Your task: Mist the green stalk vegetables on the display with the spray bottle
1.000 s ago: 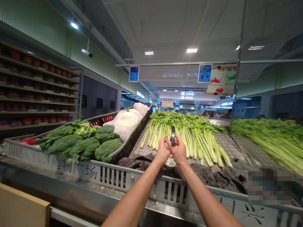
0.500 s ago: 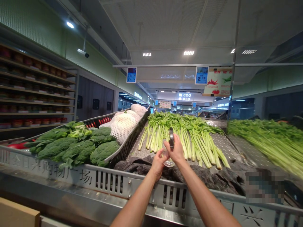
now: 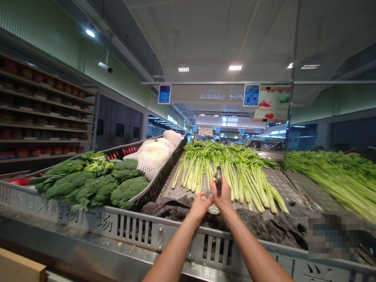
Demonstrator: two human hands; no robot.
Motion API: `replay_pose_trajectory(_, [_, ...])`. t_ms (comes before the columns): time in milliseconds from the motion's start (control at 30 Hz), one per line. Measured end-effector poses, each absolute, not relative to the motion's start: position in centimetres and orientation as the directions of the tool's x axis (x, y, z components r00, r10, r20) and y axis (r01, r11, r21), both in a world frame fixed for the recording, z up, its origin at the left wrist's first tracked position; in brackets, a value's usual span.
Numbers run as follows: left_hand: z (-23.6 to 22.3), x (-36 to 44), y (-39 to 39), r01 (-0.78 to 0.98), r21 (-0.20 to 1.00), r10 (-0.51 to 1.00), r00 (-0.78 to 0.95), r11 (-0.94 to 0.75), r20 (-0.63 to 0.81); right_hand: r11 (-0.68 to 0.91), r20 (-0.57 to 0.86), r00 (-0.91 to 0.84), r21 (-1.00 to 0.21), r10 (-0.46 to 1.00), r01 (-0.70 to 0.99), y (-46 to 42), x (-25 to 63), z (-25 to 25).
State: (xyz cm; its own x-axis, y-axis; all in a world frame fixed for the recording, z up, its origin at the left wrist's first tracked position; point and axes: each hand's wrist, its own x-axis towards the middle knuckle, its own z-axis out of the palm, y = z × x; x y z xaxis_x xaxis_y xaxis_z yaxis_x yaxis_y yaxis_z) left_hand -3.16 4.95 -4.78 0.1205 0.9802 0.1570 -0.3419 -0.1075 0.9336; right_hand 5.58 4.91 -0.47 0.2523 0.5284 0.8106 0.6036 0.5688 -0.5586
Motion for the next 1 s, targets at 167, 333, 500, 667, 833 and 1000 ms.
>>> replay_pose_trajectory(167, [-5.0, -2.9, 5.2, -0.306, 0.950, 0.974, 0.182, -0.071, 0.131, 0.588, 0.819, 0.232, -0.545, 0.524, 0.597, 5.3, 6.2, -1.6])
replay_pose_trajectory(333, [-4.7, -3.3, 5.0, -0.344, 0.933, 0.976, 0.147, -0.100, 0.159, 0.606, 0.863, 0.148, -0.452, 0.484, 0.654, 5.0, 5.5, -0.3])
replay_pose_trajectory(500, [-4.3, -3.6, 4.6, -0.462, 0.881, 0.972, 0.143, -0.100, 0.185, 0.586, 0.834, 0.071, -0.441, 0.547, 0.680, 4.7, 4.7, 1.3])
replay_pose_trajectory(667, [-4.1, -3.7, 4.3, -0.459, 0.885, 0.959, 0.206, -0.079, 0.193, 0.514, 0.804, 0.116, -0.477, 0.584, 0.713, 4.2, 4.8, 1.5])
replay_pose_trajectory(833, [-4.0, -3.9, 4.0, -0.494, 0.868, 0.938, 0.274, -0.054, 0.214, 0.507, 0.810, 0.130, -0.474, 0.572, 0.720, 4.0, 5.4, 1.6])
replay_pose_trajectory(1000, [-3.8, -4.0, 3.7, -0.511, 0.859, 0.930, 0.305, -0.024, 0.207, 0.512, 0.812, 0.148, -0.484, 0.564, 0.710, 3.9, 5.8, 1.5])
